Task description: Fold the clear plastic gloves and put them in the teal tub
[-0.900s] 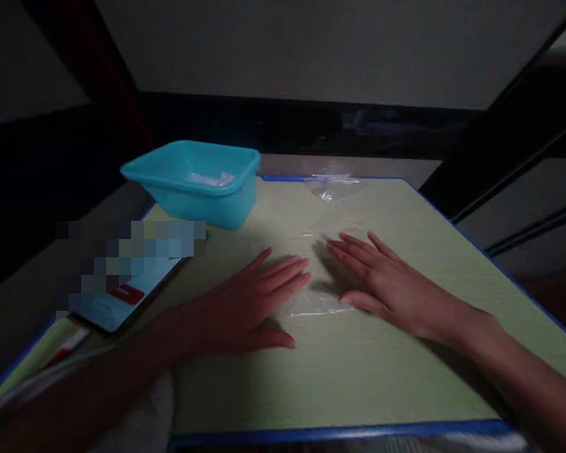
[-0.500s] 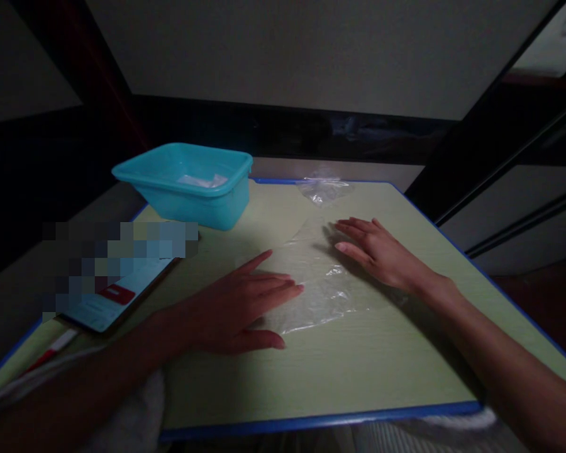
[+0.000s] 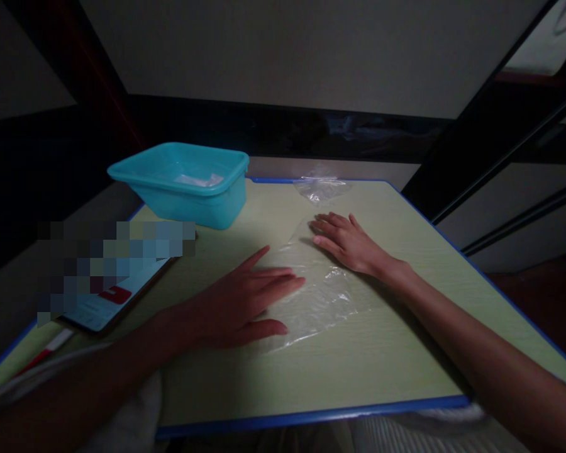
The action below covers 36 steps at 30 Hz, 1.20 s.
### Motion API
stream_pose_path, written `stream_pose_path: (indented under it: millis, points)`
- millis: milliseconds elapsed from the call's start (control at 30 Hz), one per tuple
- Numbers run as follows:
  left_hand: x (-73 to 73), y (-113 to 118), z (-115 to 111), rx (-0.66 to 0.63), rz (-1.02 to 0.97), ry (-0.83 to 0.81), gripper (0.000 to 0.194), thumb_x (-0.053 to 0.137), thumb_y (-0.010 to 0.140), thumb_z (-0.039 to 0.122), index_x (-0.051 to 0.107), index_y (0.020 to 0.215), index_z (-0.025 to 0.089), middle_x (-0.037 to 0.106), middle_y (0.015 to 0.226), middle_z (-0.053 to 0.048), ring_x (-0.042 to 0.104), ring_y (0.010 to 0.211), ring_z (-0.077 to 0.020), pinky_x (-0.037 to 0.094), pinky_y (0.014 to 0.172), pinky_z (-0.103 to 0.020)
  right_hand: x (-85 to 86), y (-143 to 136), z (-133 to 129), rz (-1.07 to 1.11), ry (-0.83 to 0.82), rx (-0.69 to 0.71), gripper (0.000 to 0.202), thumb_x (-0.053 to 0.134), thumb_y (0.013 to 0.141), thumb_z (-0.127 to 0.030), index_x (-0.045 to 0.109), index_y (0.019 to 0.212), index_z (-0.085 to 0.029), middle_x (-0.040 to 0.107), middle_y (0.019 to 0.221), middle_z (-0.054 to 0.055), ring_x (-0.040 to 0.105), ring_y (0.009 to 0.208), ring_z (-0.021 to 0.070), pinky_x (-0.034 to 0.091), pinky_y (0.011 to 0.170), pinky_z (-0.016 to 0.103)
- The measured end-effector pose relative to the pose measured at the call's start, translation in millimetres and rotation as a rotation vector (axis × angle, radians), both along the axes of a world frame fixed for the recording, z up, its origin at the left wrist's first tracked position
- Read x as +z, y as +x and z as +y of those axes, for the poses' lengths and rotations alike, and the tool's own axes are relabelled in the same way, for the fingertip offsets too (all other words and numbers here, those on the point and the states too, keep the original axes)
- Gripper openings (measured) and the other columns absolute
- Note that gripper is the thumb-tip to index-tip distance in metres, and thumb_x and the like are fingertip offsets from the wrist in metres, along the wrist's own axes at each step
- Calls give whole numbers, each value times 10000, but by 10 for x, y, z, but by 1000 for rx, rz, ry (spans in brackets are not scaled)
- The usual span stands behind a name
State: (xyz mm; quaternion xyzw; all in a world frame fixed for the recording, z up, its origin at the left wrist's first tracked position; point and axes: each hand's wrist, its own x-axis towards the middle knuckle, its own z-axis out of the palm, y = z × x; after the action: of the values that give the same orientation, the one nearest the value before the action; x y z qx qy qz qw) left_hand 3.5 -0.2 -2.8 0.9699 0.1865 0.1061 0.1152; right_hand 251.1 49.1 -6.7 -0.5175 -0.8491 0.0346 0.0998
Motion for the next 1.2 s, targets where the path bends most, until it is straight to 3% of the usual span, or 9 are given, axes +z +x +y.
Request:
stream_pose_path:
  millis: [200,433,733,900,1000,1200]
  points:
    - [19,38,-100,-117,-52,-3,646,168,930,546,423,1289,73,565,1259,-158,485,1214,-207,47,1127,-361,12,-19,-24,-16,-52,33,566,277,925,-519,440,1334,-163,350,1438,154,264,1337,339,174,1036,630]
    - [23,82,-169,-184,-89,-13,593,218,943,509,461,1249,63,568,1258,-149,501,1194,-205,37,1127,-354,-11,-50,-6,29,-107,100,582,283,916,-539,416,1348,-170,343,1448,119,227,1351,334,121,1033,663]
    - [-44,73,-82,-22,-73,59,436,318,951,395,504,1207,95,532,1299,-150,423,1263,-221,79,1126,-438,-8,-62,-3,128,-109,145,545,337,918,-498,465,1299,-130,438,1368,169,290,1322,334,168,1014,662]
    - [-78,75,-52,99,4,68,420,359,934,346,494,1226,76,457,1361,-185,365,1300,-267,102,1104,-526,-36,-50,3,121,-119,142,577,312,907,-546,437,1327,-171,314,1454,160,208,1358,335,149,1007,672]
    - [-88,77,-46,126,24,44,403,374,928,329,499,1227,89,453,1367,-175,358,1307,-262,104,1103,-537,-45,-37,14,105,-143,148,599,312,900,-563,413,1347,-178,288,1467,156,179,1365,344,116,1001,688]
    - [-95,80,-50,137,37,29,389,388,923,311,502,1226,96,440,1380,-166,360,1306,-253,101,1104,-538,-32,-51,17,126,-155,159,530,345,917,-500,434,1331,-181,370,1430,135,233,1347,346,133,991,699]
